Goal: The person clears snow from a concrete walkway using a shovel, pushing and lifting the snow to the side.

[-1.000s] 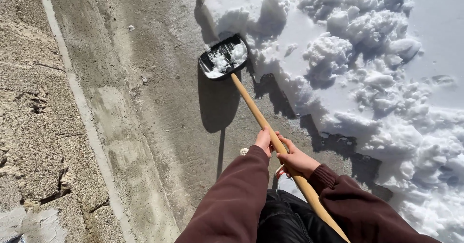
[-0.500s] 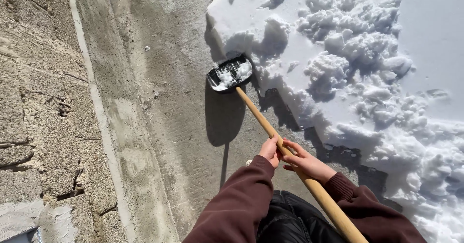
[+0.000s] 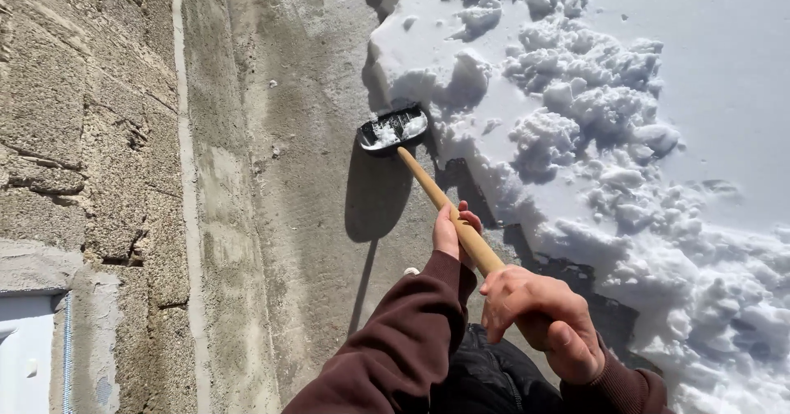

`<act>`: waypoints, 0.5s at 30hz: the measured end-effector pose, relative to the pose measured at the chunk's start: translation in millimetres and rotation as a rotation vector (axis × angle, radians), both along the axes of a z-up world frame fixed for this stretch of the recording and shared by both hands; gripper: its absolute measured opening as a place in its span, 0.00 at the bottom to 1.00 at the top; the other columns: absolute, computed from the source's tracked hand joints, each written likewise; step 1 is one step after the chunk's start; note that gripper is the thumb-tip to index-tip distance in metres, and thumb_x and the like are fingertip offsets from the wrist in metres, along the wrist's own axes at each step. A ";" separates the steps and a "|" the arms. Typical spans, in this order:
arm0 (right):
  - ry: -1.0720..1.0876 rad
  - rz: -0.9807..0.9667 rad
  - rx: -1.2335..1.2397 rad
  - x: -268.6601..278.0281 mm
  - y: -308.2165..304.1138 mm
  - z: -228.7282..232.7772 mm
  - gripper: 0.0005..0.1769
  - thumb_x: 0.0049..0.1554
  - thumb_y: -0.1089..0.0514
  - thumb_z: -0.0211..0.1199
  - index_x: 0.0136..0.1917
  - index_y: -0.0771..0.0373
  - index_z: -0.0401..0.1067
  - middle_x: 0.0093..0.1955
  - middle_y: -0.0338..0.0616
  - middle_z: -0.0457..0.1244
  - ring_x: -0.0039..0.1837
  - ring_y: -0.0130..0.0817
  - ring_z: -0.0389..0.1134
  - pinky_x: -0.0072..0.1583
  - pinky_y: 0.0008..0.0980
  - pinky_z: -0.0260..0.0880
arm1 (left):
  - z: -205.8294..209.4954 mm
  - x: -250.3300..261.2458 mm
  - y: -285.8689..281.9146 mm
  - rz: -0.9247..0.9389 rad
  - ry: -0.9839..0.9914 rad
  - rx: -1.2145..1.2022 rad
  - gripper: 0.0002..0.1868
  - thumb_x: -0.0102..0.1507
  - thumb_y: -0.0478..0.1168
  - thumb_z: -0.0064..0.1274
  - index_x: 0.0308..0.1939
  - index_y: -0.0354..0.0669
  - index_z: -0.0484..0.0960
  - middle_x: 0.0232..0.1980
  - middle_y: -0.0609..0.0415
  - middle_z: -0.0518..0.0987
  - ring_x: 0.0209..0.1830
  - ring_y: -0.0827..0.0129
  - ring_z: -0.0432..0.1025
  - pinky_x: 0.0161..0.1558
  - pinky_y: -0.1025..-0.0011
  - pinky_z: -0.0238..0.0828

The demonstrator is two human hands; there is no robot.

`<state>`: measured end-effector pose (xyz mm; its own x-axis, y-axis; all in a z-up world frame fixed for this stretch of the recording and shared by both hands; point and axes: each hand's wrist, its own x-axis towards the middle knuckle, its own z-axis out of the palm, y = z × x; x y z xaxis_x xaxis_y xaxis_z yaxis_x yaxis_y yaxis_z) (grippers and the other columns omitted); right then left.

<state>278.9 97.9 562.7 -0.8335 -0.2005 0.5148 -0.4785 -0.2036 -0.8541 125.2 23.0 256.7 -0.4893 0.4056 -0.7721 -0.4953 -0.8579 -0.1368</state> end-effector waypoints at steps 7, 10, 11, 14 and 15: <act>0.216 -0.310 0.242 23.4 -6.6 -15.0 0.24 0.69 0.58 0.48 0.30 0.59 0.58 0.26 0.39 0.51 0.28 0.38 0.56 0.36 0.35 0.62 | 47.7 39.2 13.7 -0.049 -0.027 -0.007 0.22 0.75 0.64 0.56 0.41 0.53 0.78 0.31 0.67 0.72 0.21 0.80 0.67 0.25 0.85 0.69; 0.270 -0.400 0.237 18.0 -13.9 -23.1 0.27 0.71 0.57 0.50 0.30 0.65 0.60 0.27 0.43 0.52 0.27 0.38 0.56 0.35 0.35 0.65 | 42.1 26.7 11.8 -0.015 -0.043 -0.106 0.14 0.76 0.50 0.53 0.42 0.48 0.73 0.35 0.64 0.71 0.26 0.82 0.65 0.24 0.84 0.68; 0.282 -0.419 0.225 15.2 -17.8 -24.1 0.26 0.71 0.58 0.49 0.30 0.65 0.59 0.26 0.44 0.52 0.27 0.37 0.55 0.35 0.35 0.64 | 40.3 22.7 8.6 -0.037 -0.046 -0.110 0.15 0.76 0.52 0.53 0.43 0.48 0.71 0.35 0.64 0.71 0.25 0.82 0.65 0.24 0.85 0.68; 0.369 -0.424 0.133 -13.4 -17.6 -33.6 0.26 0.69 0.61 0.51 0.27 0.62 0.62 0.23 0.40 0.52 0.24 0.34 0.53 0.32 0.34 0.63 | 19.7 -7.0 9.4 -0.049 -0.013 -0.099 0.16 0.77 0.53 0.49 0.44 0.47 0.69 0.35 0.64 0.69 0.26 0.82 0.67 0.25 0.84 0.73; 0.432 -0.405 0.059 -20.2 -16.0 -38.5 0.27 0.67 0.63 0.54 0.25 0.59 0.65 0.20 0.35 0.51 0.21 0.32 0.53 0.28 0.32 0.62 | 7.8 -10.5 10.3 -0.036 0.010 -0.079 0.17 0.77 0.53 0.46 0.44 0.45 0.69 0.35 0.64 0.67 0.27 0.81 0.70 0.26 0.83 0.77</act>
